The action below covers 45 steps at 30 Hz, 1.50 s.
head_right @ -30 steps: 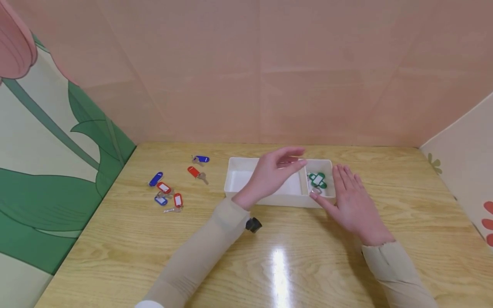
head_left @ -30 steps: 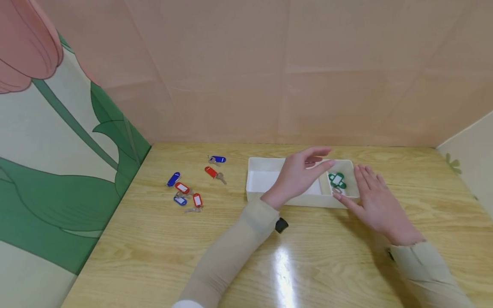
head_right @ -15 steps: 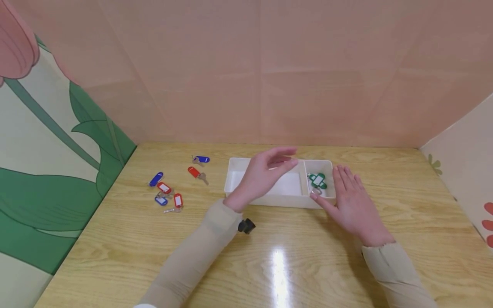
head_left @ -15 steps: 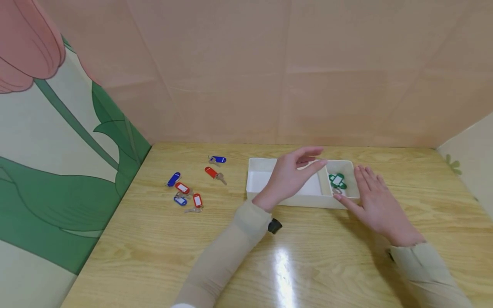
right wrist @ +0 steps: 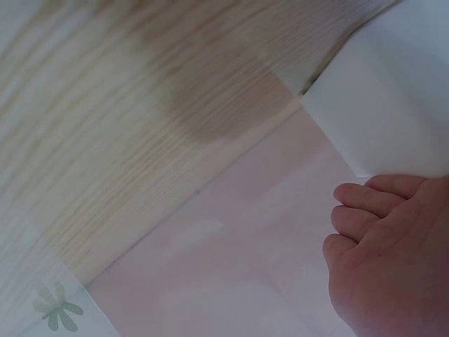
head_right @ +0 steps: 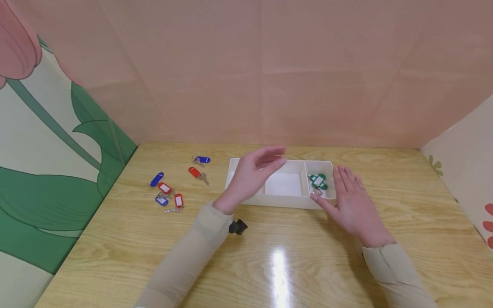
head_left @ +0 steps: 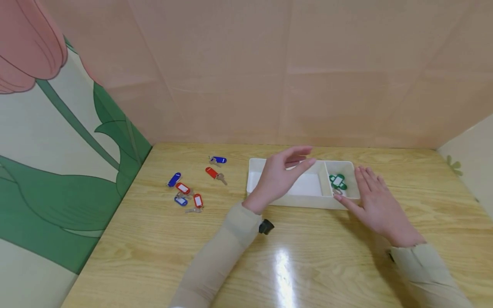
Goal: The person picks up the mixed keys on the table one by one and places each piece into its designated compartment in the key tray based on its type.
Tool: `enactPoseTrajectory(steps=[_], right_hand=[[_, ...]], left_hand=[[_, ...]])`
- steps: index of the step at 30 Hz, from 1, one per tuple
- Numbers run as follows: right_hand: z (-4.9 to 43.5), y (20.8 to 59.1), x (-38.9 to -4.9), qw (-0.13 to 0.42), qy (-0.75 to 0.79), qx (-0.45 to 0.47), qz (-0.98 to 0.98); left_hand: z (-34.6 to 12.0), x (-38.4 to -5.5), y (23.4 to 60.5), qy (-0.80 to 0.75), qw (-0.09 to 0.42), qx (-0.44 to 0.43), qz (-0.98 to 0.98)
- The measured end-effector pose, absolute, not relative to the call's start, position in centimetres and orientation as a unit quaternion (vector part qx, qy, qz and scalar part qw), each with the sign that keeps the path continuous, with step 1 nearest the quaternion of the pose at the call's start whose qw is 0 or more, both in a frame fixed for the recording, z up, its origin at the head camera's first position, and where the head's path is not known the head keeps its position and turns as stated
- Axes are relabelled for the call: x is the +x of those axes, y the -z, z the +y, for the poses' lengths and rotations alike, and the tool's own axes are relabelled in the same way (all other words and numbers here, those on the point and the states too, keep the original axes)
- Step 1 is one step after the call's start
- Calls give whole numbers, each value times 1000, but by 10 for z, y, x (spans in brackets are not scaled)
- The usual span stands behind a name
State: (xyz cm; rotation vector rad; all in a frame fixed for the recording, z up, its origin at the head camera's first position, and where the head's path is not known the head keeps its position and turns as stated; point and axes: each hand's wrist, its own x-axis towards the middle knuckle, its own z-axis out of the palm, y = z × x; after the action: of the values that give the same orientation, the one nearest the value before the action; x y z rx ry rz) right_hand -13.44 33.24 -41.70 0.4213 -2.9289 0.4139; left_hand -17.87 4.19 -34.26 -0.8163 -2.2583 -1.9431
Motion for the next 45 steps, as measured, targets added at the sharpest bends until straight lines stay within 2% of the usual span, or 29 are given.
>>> enactPoseTrajectory(steps=[45], right_hand=[[333,417,-133,74,-141,146,-976]], left_hand=[[-20,-177,346,635,45,-221,-739]])
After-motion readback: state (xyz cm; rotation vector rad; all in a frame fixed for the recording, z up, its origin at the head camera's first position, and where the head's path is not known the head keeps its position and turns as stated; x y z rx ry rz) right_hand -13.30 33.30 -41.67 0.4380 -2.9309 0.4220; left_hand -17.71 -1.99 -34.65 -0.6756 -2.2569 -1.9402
